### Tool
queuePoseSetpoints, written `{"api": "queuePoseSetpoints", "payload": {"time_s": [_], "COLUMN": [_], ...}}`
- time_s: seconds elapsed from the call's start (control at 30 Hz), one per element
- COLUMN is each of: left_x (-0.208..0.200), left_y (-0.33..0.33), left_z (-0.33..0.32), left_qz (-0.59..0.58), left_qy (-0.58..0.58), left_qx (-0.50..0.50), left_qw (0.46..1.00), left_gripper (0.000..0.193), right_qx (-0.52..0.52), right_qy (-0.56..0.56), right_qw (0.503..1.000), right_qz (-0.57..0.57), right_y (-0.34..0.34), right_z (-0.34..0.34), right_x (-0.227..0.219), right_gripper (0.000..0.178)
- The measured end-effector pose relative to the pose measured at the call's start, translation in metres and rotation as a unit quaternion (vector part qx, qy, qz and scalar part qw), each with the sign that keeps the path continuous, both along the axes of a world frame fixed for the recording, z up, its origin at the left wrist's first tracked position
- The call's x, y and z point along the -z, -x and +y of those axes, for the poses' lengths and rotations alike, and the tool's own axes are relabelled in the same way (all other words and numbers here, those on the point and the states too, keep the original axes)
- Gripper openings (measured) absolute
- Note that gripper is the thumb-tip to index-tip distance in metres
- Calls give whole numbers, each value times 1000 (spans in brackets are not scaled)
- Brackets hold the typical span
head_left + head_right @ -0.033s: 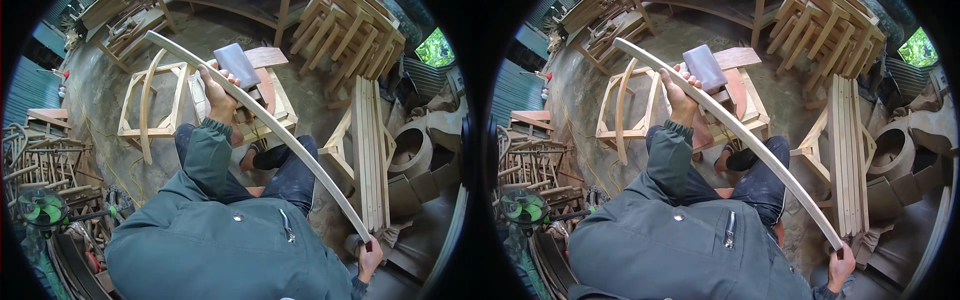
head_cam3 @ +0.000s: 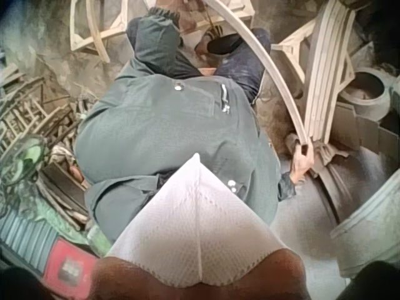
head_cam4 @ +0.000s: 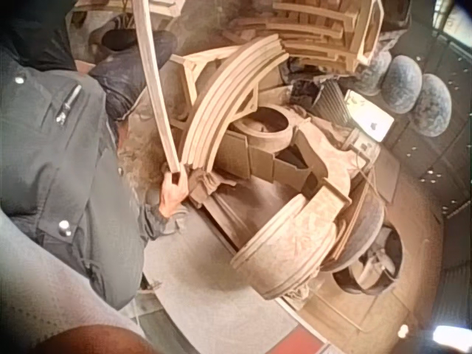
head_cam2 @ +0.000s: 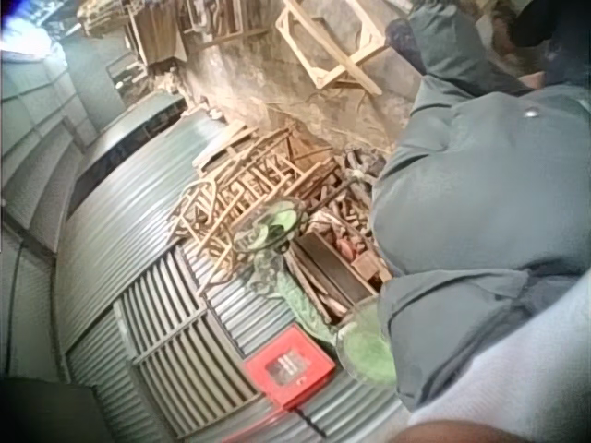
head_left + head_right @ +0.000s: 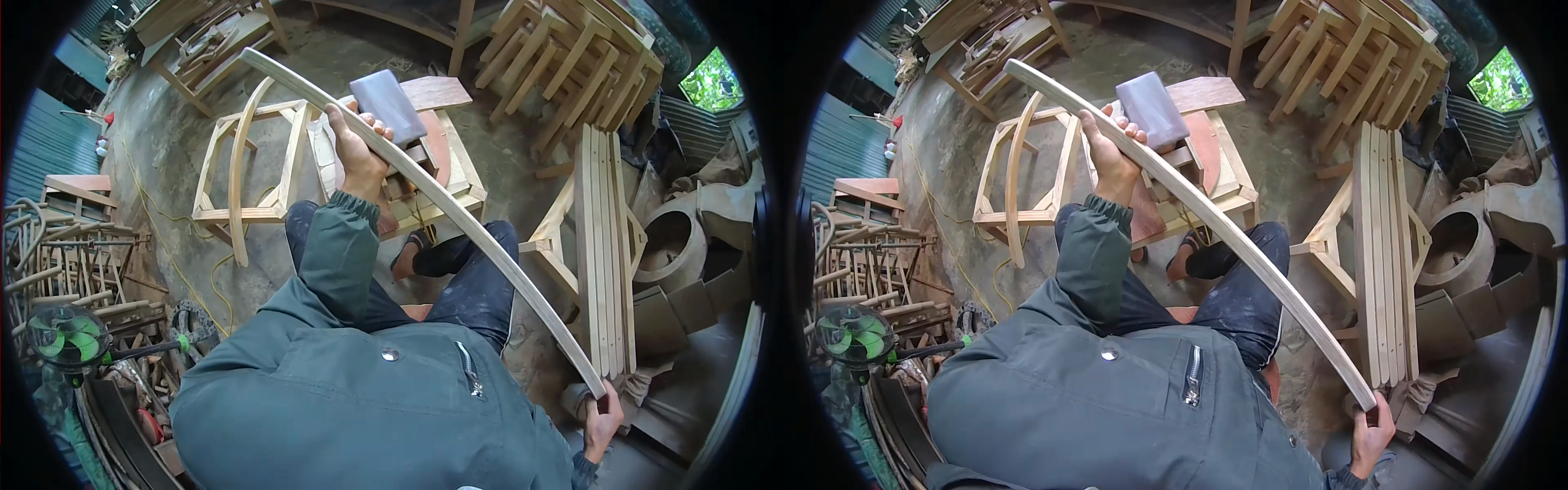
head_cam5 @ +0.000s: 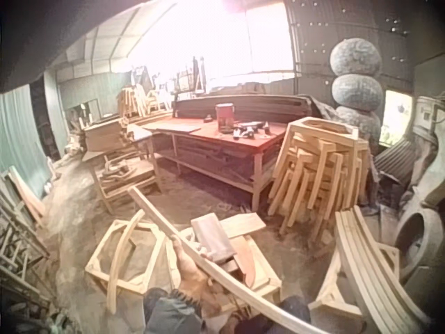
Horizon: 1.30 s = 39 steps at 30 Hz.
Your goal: Sand curved wooden chair components using a belt sander and a manual sanding block.
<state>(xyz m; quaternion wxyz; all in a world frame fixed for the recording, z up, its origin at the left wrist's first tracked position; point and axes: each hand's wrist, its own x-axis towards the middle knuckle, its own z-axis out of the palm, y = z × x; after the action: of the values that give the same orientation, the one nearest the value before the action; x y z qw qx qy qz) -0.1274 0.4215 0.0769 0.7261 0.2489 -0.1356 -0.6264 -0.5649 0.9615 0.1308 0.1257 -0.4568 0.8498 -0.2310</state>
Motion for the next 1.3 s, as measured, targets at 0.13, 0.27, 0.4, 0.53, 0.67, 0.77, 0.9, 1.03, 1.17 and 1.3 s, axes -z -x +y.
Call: {"api": "queuePoseSetpoints", "payload": {"time_s": [0.13, 0.27, 0.4, 0.53, 0.67, 0.77, 0.9, 1.03, 1.17, 1.3], "left_x": [11, 16, 12, 33, 10, 22, 44, 56, 57, 57], "left_y": [-2, 11, 28, 51, 45, 43, 40, 35, 21, 2], "left_z": [7, 21, 39, 32, 23, 4, -9, -36, -75, -116], "left_qz": [-6, -8, -129, -380, -721, -849, -840, -871, -877, -898], "left_qy": [-30, -61, -98, -23, -13, 27, 39, 81, 100, 76], "left_qx": [-6, 32, 81, 95, 19, 97, 155, 119, 105, 106], "left_qw": [1000, 998, 983, 920, 692, 519, 519, 469, 457, 419], "left_gripper": [60, 49, 37, 66, 103, 98, 85, 82, 80, 83], "right_qx": [92, -51, -144, -171, -122, -126, -134, -99, -123, -110], "right_qy": [79, 311, 564, 609, 622, 609, 565, 537, 486, 437], "right_qw": [930, 797, 580, 583, 604, 608, 673, 702, 738, 751], "right_qz": [-348, -515, -570, -510, -482, -493, -458, -457, -451, -483], "right_y": [-18, -96, -84, -81, -85, -90, -105, -109, -112, -122], "right_z": [-20, -94, -141, -135, -111, -91, -74, -83, -93, -110], "right_x": [31, 25, -14, -78, -79, -67, -56, -45, -12, 8], "right_gripper": [90, 95, 26, 31, 32, 29, 29, 31, 34, 32]}}
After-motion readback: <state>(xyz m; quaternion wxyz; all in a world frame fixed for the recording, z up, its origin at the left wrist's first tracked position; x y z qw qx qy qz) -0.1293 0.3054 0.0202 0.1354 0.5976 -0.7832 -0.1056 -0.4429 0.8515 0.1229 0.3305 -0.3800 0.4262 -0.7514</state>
